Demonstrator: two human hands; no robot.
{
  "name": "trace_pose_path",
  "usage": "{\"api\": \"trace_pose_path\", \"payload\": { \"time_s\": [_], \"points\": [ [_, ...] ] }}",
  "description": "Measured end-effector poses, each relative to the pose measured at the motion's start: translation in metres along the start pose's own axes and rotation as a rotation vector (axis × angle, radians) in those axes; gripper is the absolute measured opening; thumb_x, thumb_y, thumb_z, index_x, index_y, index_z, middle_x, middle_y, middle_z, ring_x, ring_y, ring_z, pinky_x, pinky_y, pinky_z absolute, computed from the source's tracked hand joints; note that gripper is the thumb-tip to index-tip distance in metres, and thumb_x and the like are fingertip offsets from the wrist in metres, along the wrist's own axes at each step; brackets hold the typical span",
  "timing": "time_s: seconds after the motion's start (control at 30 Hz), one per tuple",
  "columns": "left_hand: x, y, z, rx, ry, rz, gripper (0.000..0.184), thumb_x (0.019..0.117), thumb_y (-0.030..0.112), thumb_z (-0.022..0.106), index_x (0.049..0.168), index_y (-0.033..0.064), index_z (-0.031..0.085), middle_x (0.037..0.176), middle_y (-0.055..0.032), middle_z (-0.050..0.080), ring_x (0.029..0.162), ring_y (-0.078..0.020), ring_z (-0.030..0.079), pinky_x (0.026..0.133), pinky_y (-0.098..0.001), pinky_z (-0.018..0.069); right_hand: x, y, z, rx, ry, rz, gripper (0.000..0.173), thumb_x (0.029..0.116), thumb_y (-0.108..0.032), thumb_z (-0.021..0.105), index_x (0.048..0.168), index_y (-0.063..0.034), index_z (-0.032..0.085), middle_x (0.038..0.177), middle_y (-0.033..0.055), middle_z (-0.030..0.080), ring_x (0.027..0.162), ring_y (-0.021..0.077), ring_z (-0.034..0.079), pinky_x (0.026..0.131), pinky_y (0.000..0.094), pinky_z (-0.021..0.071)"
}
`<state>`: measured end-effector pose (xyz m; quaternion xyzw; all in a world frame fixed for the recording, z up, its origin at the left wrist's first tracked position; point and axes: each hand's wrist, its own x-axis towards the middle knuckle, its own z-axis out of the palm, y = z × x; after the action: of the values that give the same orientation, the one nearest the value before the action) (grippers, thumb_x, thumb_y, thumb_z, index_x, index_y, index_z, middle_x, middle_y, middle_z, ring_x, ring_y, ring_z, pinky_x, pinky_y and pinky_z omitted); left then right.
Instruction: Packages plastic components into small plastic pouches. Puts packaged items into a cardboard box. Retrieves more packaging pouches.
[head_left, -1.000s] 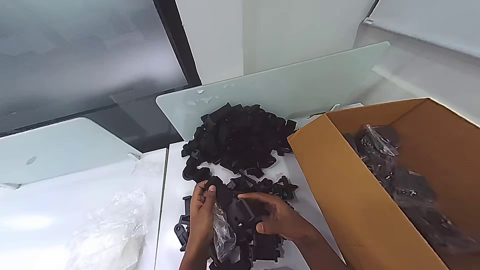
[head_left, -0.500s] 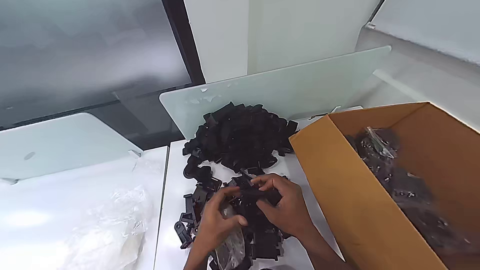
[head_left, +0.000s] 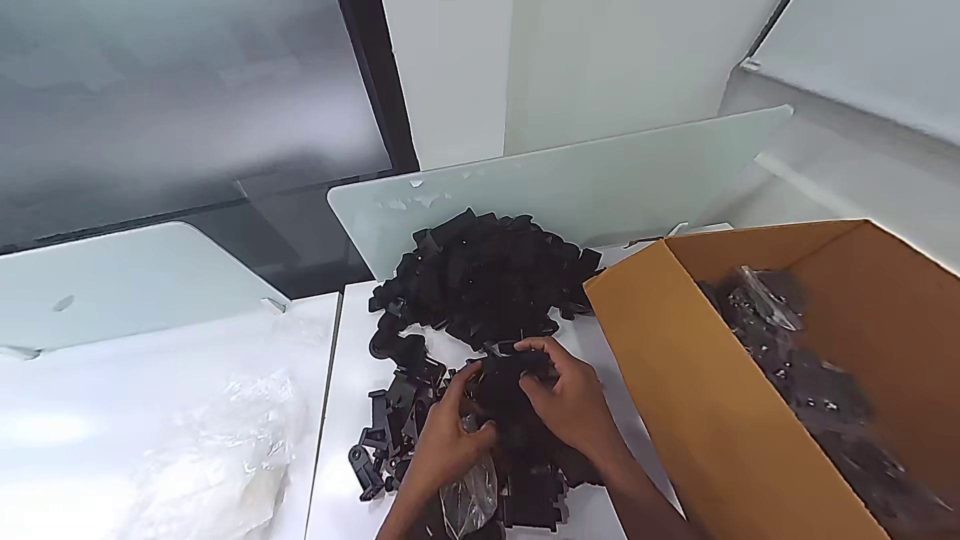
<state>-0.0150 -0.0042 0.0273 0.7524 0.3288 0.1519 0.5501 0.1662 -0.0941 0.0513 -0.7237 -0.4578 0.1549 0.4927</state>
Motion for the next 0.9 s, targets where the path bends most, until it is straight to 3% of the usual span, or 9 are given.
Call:
{"api": "trace_pose_path", "payload": {
  "time_s": [0.07,0.13,0.27,0.37,0.47,0.57,0.67,0.83,0.9],
  "points": [
    [0.004,-0.001,-0.009,0.028,0.035,0.0,0.073,0.0838,0.017,0.07,0.152,0.0123,0.045,0.102,-0.006,0.073,0.08,-0.0129,0.069,0.075,-0.0354,0.0588,0.007,0.005,0.001,0.103,-0.029,0.053,0.031,0.0888,-0.012,0.061,0.119,-0.0106,0.071,0.115,0.0031,0.072,0.091,0.0065,0.07,0.077,0.0255,0.0585],
    [0.011,-0.004,-0.021,0.105,0.064,0.028,0.059,0.0889,0.02,0.066,0.146,0.0089,0.053,0.098,-0.0039,0.073,0.084,-0.0122,0.069,0.079,-0.0353,0.0582,0.015,0.006,0.003,0.21,-0.062,0.12,0.024,0.09,-0.009,0.066,0.113,-0.0105,0.072,0.112,0.0013,0.073,0.087,0.0065,0.07,0.075,0.0246,0.0593],
    [0.03,-0.014,-0.053,0.442,0.247,0.158,0.036,0.097,0.018,0.058,0.13,0.0067,0.067,0.107,-0.0077,0.075,0.099,-0.0227,0.072,0.09,-0.0494,0.0568,0.037,0.006,0.015,0.223,-0.06,0.065,0.024,0.0886,-0.007,0.071,0.112,-0.0108,0.072,0.109,0.0004,0.073,0.092,0.0064,0.07,0.078,0.0258,0.0599],
    [0.054,-0.02,-0.082,0.617,0.363,0.248,0.023,0.098,0.013,0.058,0.113,0.0057,0.074,0.111,-0.0124,0.073,0.103,-0.0292,0.071,0.09,-0.0529,0.0567,0.063,-0.007,0.031,0.485,-0.089,0.168,0.023,0.0914,0.005,0.067,0.112,-0.004,0.067,0.12,0.0089,0.071,0.079,0.0163,0.072,0.061,0.0299,0.0606],
    [0.091,-0.032,-0.114,0.71,0.424,0.256,0.019,0.0989,0.013,0.06,0.111,0.0089,0.074,0.12,-0.0161,0.068,0.101,-0.034,0.07,0.082,-0.0558,0.058,0.089,-0.011,0.06,0.667,-0.143,0.1,0.018,0.0925,0.01,0.063,0.108,0.0014,0.061,0.137,0.0136,0.063,0.097,0.0235,0.075,0.08,0.0386,0.0663],
    [0.127,-0.047,-0.144,0.761,0.487,0.224,0.019,0.0988,0.011,0.061,0.113,0.011,0.074,0.121,-0.0182,0.064,0.095,-0.0368,0.069,0.076,-0.0579,0.0575,0.104,0.002,0.103,0.363,-0.099,-0.272,0.019,0.0844,0.007,0.064,0.101,-0.0002,0.069,0.134,0.0089,0.067,0.111,0.0161,0.069,0.091,0.0367,0.0595],
    [0.154,-0.063,-0.168,0.872,0.439,0.131,0.023,0.1011,0.011,0.057,0.117,0.0137,0.073,0.12,-0.0172,0.065,0.093,-0.0372,0.069,0.076,-0.0573,0.0572,0.116,0.02,0.141,0.103,-0.27,-0.559,0.018,0.0827,0.008,0.059,0.095,0.0024,0.07,0.136,0.0139,0.065,0.118,0.0228,0.067,0.099,0.0379,0.0567],
    [0.17,-0.085,-0.169,1.022,0.154,-0.057,0.025,0.104,0.02,0.054,0.122,0.0114,0.069,0.131,-0.0156,0.064,0.107,-0.0397,0.068,0.084,-0.0621,0.0555,0.138,0.032,0.162,-0.475,-0.787,-0.45,0.026,0.0951,0.007,0.05,0.113,0.0042,0.067,0.152,0.0124,0.052,0.136,0.0277,0.055,0.112,0.0418,0.045],
    [0.17,-0.088,-0.166,0.982,0.156,-0.061,0.026,0.1031,0.024,0.057,0.122,0.0102,0.068,0.127,-0.0151,0.065,0.106,-0.0382,0.068,0.084,-0.0615,0.0556,0.141,0.034,0.167,-0.558,-0.869,-0.415,0.025,0.0952,0.006,0.053,0.114,0.0034,0.069,0.146,0.0145,0.057,0.136,0.0313,0.053,0.114,0.0469,0.0418]
  ]
}}
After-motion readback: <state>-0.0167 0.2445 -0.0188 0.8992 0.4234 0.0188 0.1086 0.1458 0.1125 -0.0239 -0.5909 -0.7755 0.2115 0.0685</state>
